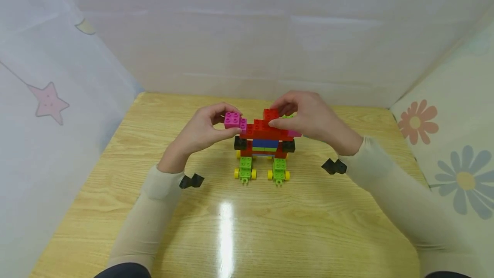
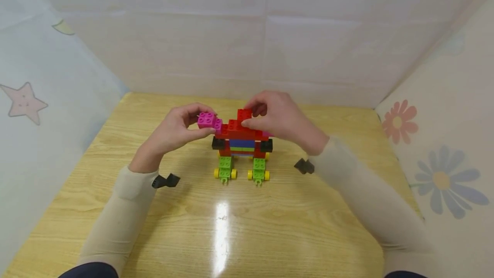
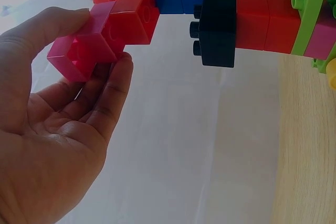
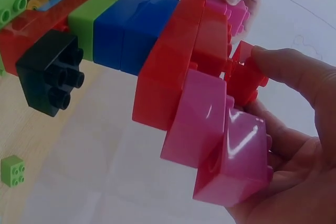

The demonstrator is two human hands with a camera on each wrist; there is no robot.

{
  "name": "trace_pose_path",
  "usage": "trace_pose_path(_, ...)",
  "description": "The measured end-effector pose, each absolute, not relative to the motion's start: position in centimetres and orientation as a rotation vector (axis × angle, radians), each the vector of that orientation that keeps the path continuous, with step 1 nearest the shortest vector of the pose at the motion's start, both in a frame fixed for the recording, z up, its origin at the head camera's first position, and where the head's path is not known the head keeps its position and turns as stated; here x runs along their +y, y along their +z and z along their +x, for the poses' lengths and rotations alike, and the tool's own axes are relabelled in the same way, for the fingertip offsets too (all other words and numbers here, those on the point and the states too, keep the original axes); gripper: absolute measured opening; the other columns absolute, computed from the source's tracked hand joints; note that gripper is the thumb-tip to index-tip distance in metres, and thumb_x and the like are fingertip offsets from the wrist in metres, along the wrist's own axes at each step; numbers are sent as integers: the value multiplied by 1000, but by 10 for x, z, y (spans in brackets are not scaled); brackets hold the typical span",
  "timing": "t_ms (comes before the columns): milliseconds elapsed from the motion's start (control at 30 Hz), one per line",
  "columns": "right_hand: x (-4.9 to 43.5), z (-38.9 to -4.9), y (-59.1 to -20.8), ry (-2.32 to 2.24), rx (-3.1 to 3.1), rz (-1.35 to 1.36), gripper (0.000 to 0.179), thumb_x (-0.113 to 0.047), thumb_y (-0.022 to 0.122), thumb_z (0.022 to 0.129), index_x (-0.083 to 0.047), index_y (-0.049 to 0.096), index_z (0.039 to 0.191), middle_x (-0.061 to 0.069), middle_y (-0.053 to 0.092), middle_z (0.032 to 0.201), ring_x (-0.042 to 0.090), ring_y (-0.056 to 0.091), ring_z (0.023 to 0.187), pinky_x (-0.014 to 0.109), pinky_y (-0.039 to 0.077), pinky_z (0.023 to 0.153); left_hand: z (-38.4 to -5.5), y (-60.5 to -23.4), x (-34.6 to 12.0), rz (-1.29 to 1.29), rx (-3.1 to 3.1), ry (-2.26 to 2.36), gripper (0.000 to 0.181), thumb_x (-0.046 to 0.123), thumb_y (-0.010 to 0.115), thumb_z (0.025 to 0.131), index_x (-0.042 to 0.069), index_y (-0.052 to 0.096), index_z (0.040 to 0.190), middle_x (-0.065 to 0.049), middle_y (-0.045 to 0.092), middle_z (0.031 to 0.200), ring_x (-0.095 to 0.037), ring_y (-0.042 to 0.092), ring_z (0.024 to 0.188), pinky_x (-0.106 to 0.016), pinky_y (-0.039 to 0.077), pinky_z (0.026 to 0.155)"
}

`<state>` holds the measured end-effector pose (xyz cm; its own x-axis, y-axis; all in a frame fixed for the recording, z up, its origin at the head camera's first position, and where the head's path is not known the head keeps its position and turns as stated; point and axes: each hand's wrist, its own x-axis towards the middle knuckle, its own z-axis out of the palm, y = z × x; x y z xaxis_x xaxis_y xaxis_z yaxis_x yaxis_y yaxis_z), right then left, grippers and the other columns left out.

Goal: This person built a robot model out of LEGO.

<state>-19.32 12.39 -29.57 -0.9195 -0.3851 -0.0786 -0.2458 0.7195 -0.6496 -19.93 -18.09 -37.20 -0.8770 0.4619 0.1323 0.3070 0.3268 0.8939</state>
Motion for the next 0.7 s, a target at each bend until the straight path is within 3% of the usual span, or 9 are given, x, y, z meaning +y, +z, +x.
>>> trace_pose_path(700,119,-193,-298,-897,2726,-567,37,-36,90,96,-19,82,128,0,79,121,22,72,111,48,60,104,-201,-374,-182,685,2457,1570,40,18,86,100,8,73,136,-9,75,129,-26,73,113,-26,60,99)
